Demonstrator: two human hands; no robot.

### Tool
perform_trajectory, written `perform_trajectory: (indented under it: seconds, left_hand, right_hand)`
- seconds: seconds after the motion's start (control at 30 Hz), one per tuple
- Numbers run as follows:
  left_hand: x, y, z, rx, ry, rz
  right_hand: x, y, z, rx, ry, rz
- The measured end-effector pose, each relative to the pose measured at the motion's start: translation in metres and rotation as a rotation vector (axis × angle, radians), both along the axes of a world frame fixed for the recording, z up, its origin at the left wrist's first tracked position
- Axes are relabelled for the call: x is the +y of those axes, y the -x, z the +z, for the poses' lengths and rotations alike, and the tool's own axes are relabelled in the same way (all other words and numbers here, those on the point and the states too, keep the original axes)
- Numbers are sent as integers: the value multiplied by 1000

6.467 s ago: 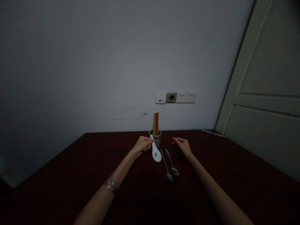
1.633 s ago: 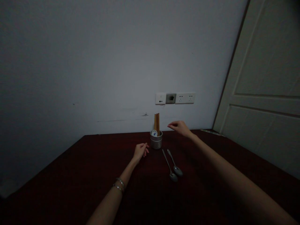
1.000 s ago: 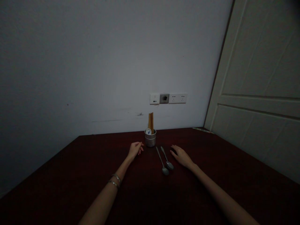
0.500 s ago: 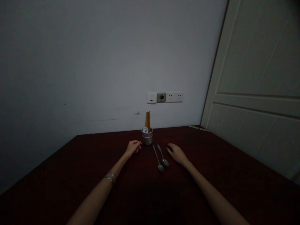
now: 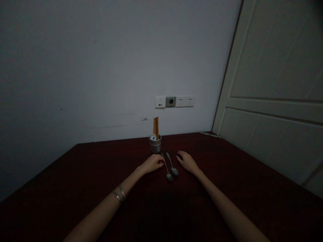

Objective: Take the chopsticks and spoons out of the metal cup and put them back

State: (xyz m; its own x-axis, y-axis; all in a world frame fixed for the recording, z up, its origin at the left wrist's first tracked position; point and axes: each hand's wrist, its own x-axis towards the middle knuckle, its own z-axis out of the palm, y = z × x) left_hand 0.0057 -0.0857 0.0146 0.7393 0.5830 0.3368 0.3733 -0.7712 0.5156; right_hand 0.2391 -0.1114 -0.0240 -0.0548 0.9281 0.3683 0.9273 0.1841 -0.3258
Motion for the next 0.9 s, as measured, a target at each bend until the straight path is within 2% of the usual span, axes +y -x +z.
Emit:
perform_trajectory:
  seconds: [0.27, 0.57, 0.9]
  left_hand:
    - [1, -2, 2, 120, -147, -79]
    - [-1, -3, 12, 413, -393, -104]
    - [9, 2, 4, 465, -593, -158]
  right_hand:
    - [-2, 0, 1, 7, -21, 14]
    - [3, -3, -6, 20, -66, 34]
    - [0, -1, -1, 38, -61, 30]
